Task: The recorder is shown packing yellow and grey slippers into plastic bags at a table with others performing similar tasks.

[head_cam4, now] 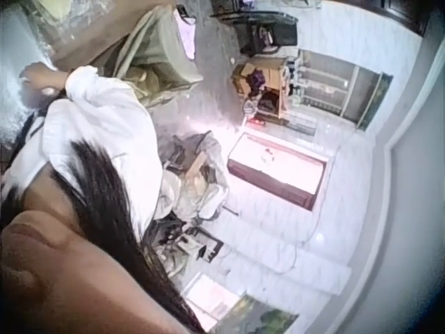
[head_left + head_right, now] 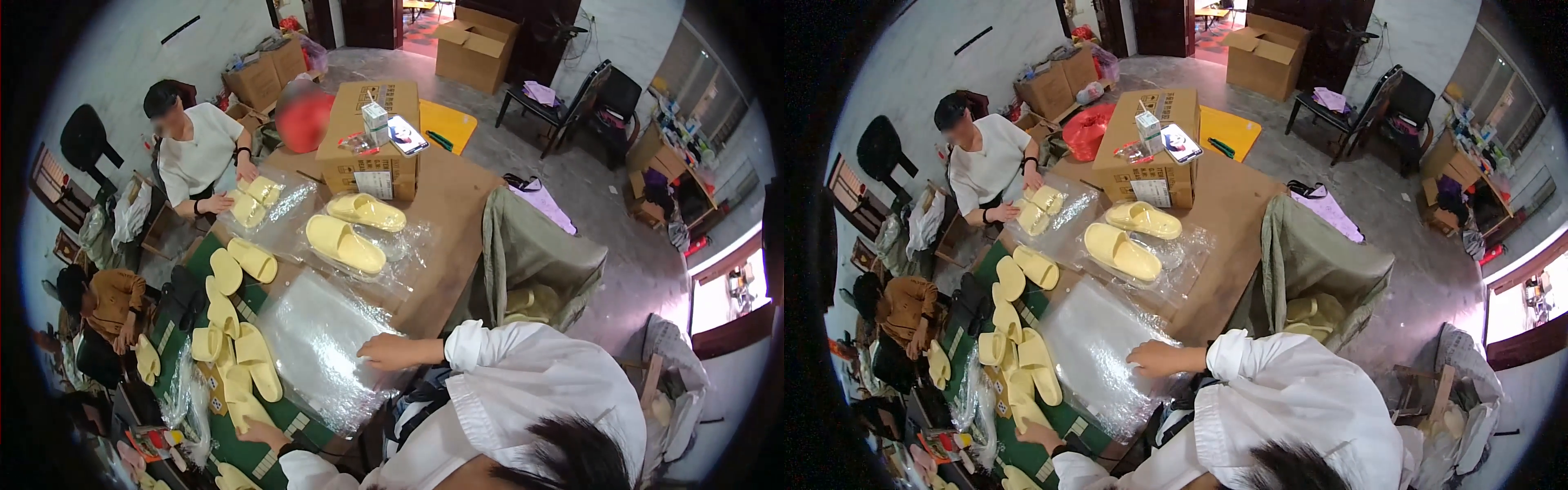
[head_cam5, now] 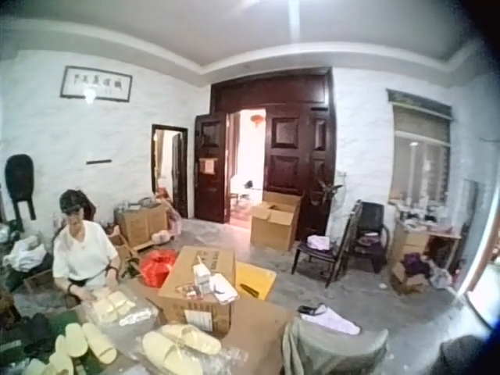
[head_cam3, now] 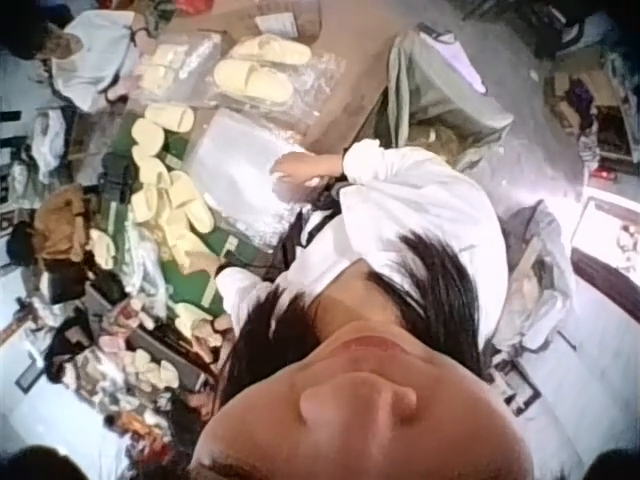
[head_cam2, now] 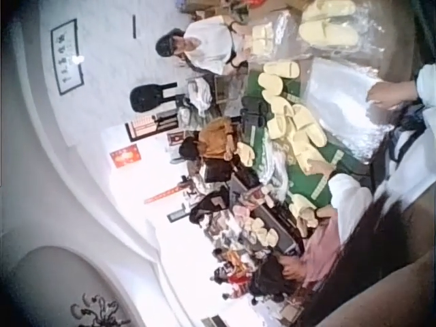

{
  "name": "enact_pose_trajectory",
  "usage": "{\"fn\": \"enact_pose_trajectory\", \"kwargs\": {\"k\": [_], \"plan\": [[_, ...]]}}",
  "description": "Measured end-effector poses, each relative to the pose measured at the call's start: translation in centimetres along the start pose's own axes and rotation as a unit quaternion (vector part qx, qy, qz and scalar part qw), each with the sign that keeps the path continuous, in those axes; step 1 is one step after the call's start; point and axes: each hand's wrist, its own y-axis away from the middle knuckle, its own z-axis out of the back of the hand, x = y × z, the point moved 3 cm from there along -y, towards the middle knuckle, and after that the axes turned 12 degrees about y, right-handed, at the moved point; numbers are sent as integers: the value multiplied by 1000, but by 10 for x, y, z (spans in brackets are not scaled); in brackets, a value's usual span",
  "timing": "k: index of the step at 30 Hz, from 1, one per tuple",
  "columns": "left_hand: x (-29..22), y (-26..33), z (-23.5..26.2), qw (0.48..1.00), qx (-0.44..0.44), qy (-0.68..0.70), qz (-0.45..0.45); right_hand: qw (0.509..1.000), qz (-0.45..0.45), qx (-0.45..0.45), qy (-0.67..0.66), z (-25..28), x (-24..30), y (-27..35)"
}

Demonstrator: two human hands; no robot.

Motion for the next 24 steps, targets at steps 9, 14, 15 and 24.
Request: {"fn": "enact_pose_trajectory", "kwargs": {"k": [9, 14, 15, 24], "plan": [[-170, 129, -9, 962, 212, 142, -102, 974, 111, -91, -175, 15, 94, -39], [-189, 216, -24, 877, 367, 311, 18, 931, 165, 1, -326, 20, 110, -54], [-184, 218, -24, 877, 366, 310, 15, 933, 163, 11, -319, 12, 101, -50], [-130, 272, -76, 871, 466, 152, 23, 978, -14, -93, -186, 26, -39, 12]]}}
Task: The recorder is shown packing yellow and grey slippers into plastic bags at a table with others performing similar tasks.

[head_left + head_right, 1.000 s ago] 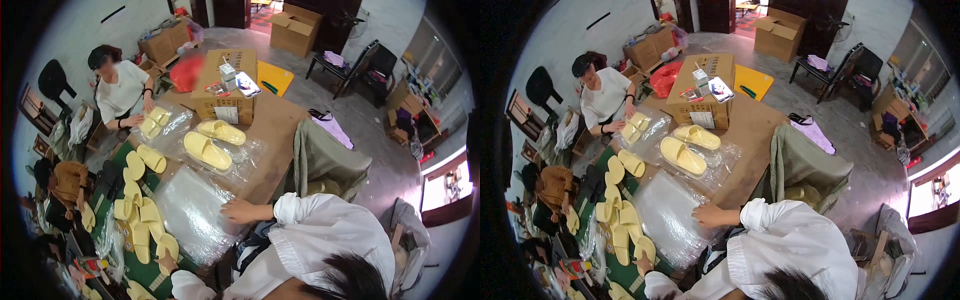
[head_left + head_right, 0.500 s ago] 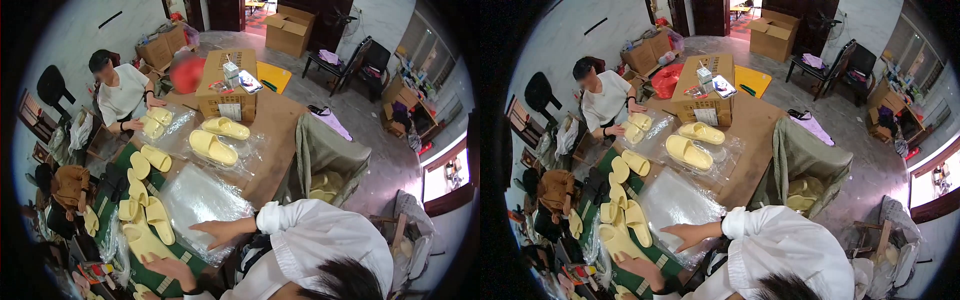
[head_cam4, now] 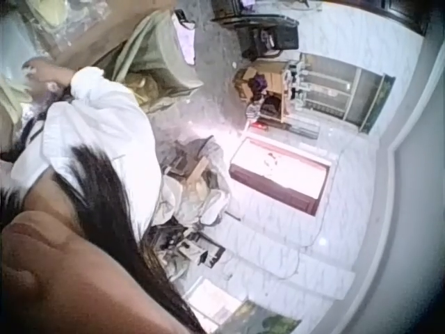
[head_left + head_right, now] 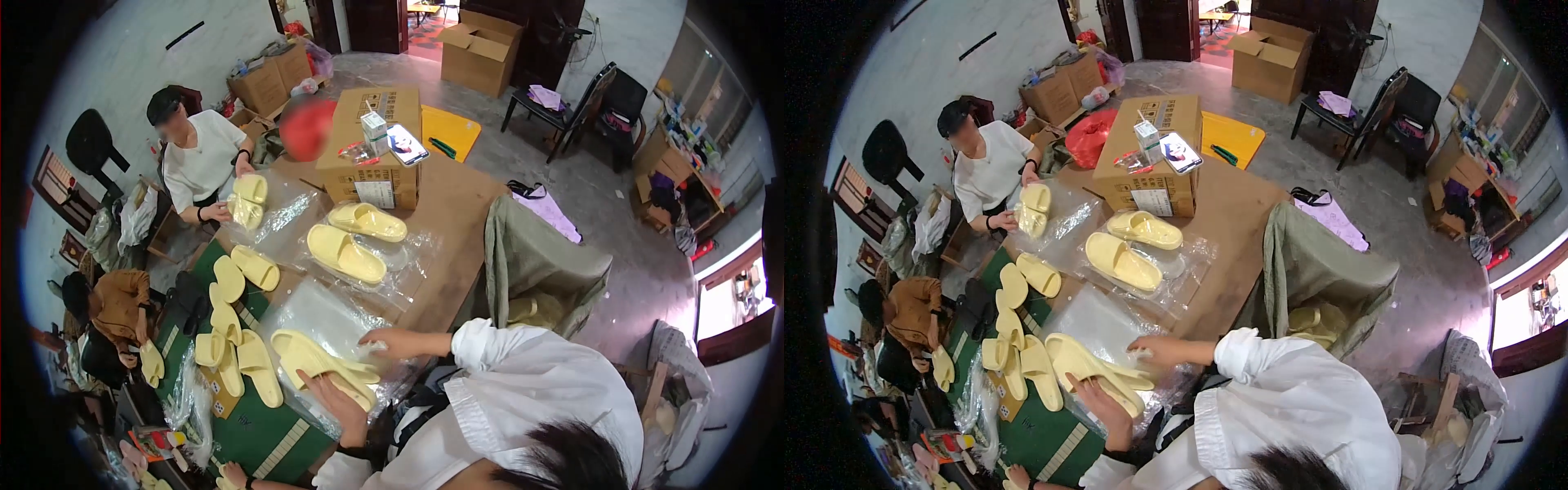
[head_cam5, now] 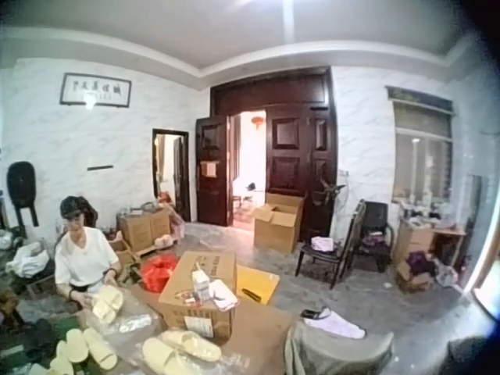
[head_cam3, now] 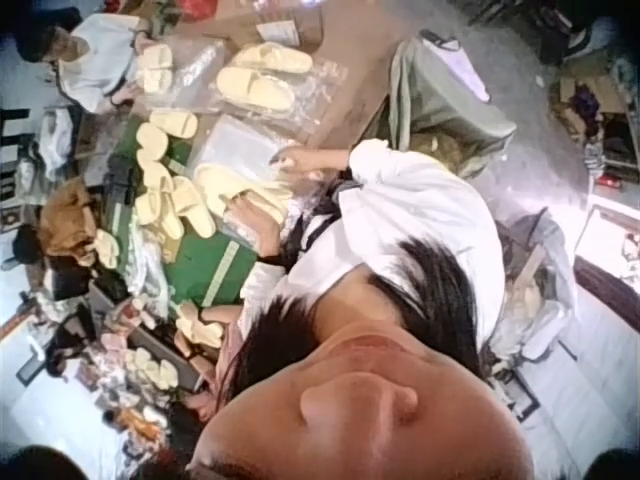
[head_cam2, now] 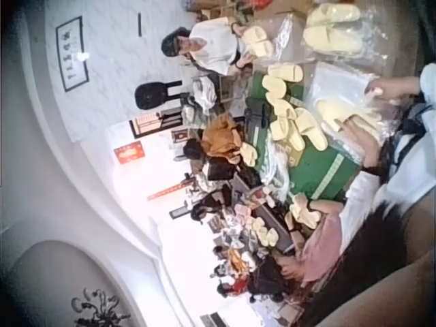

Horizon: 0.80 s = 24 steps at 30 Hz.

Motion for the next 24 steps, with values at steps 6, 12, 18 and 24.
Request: {"fn": "enact_pose_trajectory", "kwargs": {"k": [6, 12, 18, 24], "plan": [[65, -24, -25, 981, 110, -136, 89, 977, -93, -185, 50, 91, -65, 35], [132, -27, -5, 901, 220, -350, 129, 836, -208, -472, 187, 235, -111, 21], [164, -24, 38, 883, 96, -429, 164, 799, -197, -440, 360, 345, -141, -49], [169, -18, 32, 816, 66, -511, 262, 777, -281, -412, 384, 351, -162, -72]]}}
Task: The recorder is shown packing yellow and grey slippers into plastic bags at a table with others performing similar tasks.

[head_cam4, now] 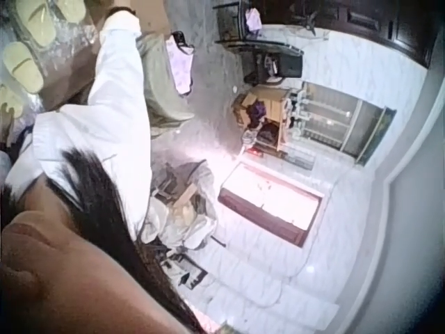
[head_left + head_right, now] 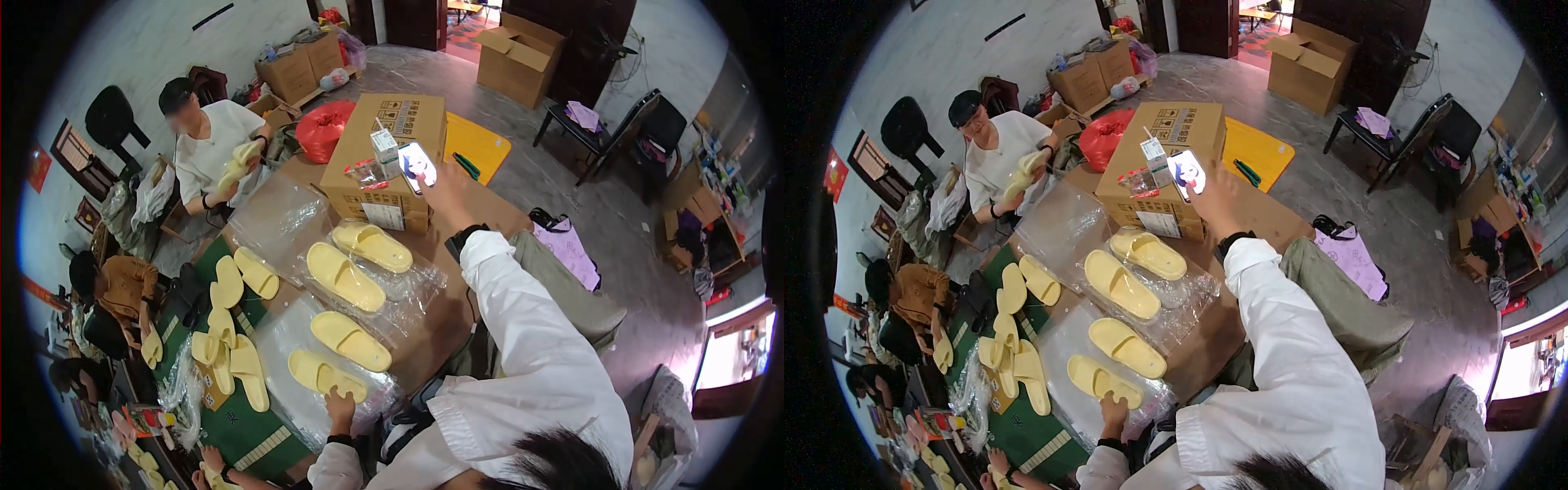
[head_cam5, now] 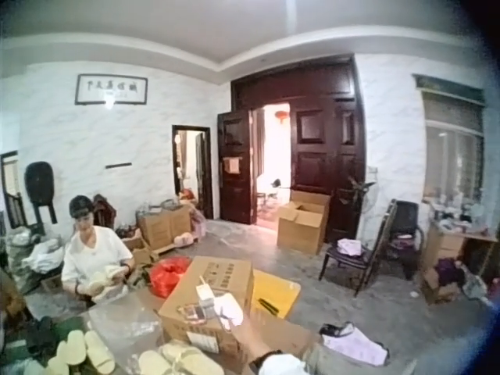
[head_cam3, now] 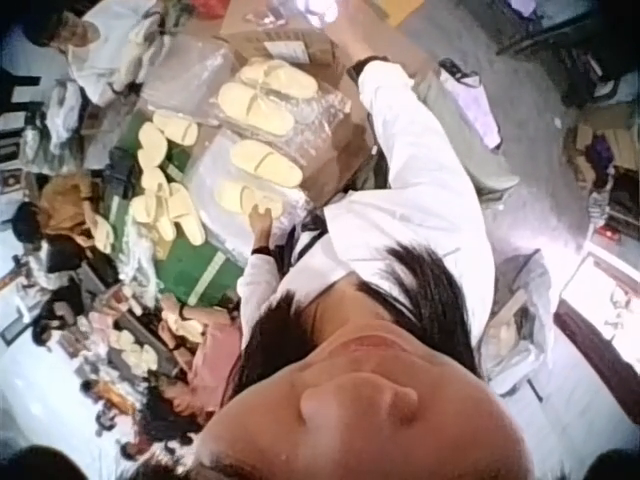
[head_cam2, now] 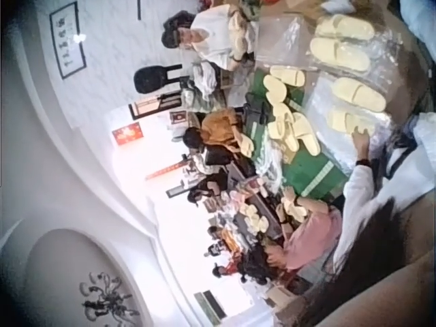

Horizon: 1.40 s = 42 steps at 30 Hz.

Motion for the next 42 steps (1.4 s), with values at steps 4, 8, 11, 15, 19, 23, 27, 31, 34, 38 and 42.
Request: {"fn": "enact_pose_trajectory", "kwargs": {"k": [4, 8, 11, 15, 19, 23, 27, 31, 34, 38, 42], "plan": [[31, -11, -12, 980, -72, 176, 63, 992, -19, -109, -56, 6, 20, 24], [22, -18, -20, 940, -174, 274, 108, 969, 70, -127, -200, 17, 59, 111], [41, -31, -30, 890, -193, 394, 123, 937, 149, 24, -314, 3, 104, 216], [47, -30, -35, 891, -226, 358, 163, 867, 381, 256, -197, -16, 153, 325], [24, -20, -27, 853, -179, 490, 22, 791, 395, 443, -151, -31, 166, 364], [23, -1, -17, 817, -126, 562, 36, 756, 460, 430, -177, -43, 182, 368], [10, 21, -16, 799, 10, 601, 34, 757, 494, 406, -131, -61, 190, 366], [127, 5, -46, 951, -4, 244, -187, 783, 468, 378, -159, -64, 218, 380], [78, 6, -47, 949, 111, 283, 79, 800, 446, 391, -83, -83, 203, 362], [71, 26, -31, 987, 31, -45, -152, 796, 436, 410, -94, -91, 192, 357], [97, 39, -39, 954, -33, -170, -246, 809, 418, 373, -179, -84, 198, 358]]}}
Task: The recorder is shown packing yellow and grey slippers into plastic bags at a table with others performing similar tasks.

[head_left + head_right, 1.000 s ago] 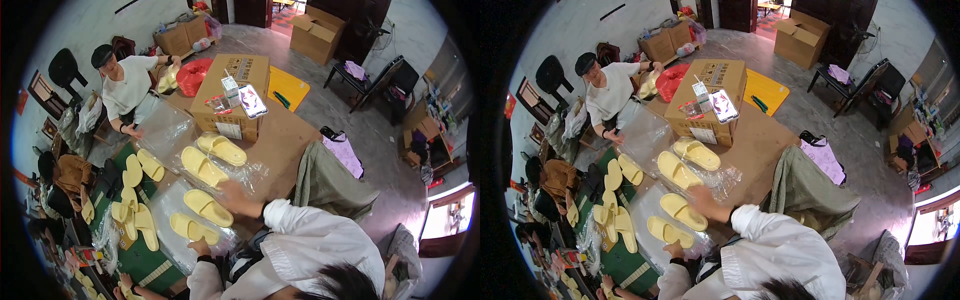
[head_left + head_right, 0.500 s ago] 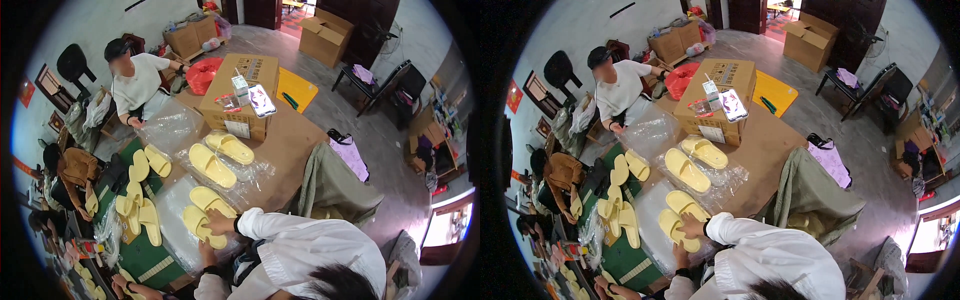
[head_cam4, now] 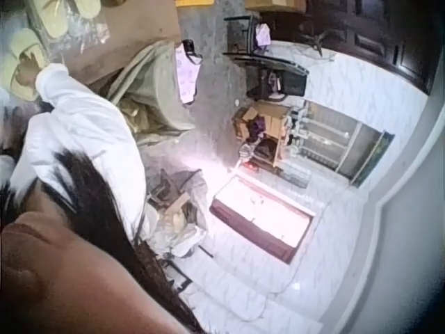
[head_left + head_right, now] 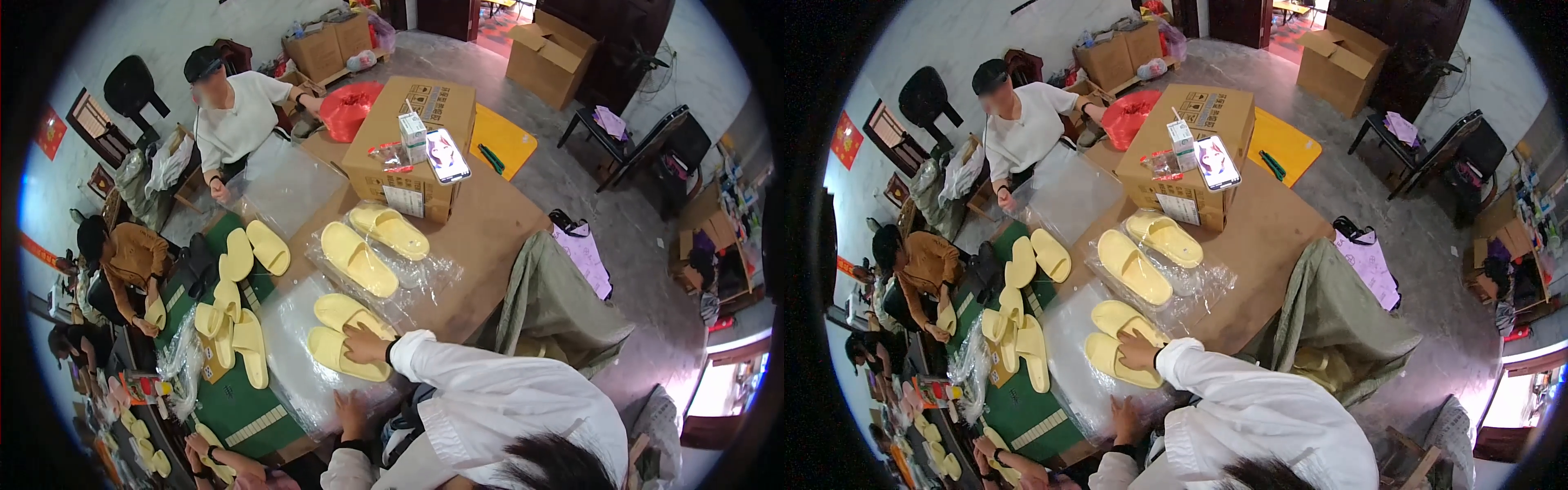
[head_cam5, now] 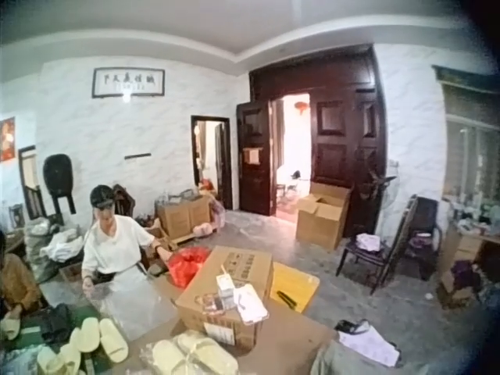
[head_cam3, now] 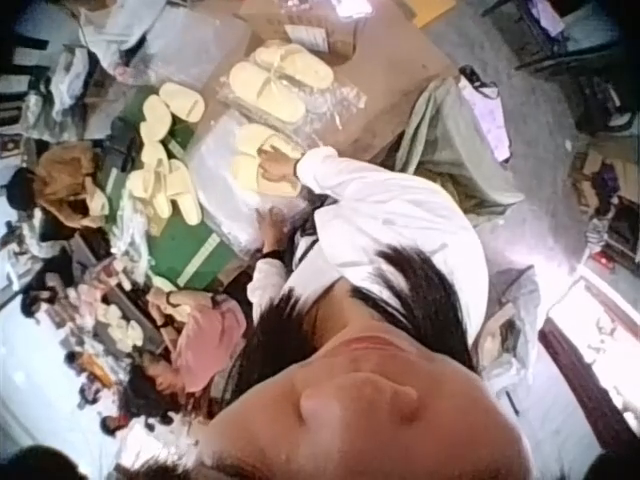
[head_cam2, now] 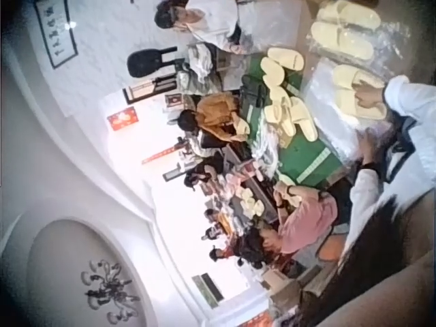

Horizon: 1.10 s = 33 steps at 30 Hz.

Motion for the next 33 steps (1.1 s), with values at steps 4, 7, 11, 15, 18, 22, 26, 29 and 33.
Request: {"fn": "enact_pose_trajectory", "kwargs": {"k": [4, 7, 11, 15, 18, 22, 26, 29, 33], "plan": [[11, 12, -7, 995, 12, -51, -84, 994, 52, 30, -97, 38, 17, 15], [-43, -13, 37, 986, 163, -30, -6, 961, 113, -3, -252, 39, -1, 40], [-55, -27, 52, 977, 117, 142, -105, 904, 68, 195, -374, 61, 2, 62], [-50, -41, 52, 946, 173, 246, -120, 892, -20, 251, -375, 63, -4, 78], [-58, -46, 65, 956, 123, 225, -145, 882, -29, 257, -394, 63, 1, 99], [-33, -46, 73, 979, 95, 163, -83, 858, -19, 277, -432, 52, 12, 117], [-35, -35, 88, 990, -12, 91, -105, 815, -30, 272, -511, 41, 17, 136], [-42, -32, 84, 973, -41, -107, -200, 796, -59, 276, -536, 61, 32, 146], [-15, -34, 55, 979, 68, -54, -182, 815, -93, 258, -511, 50, 34, 160]]}}
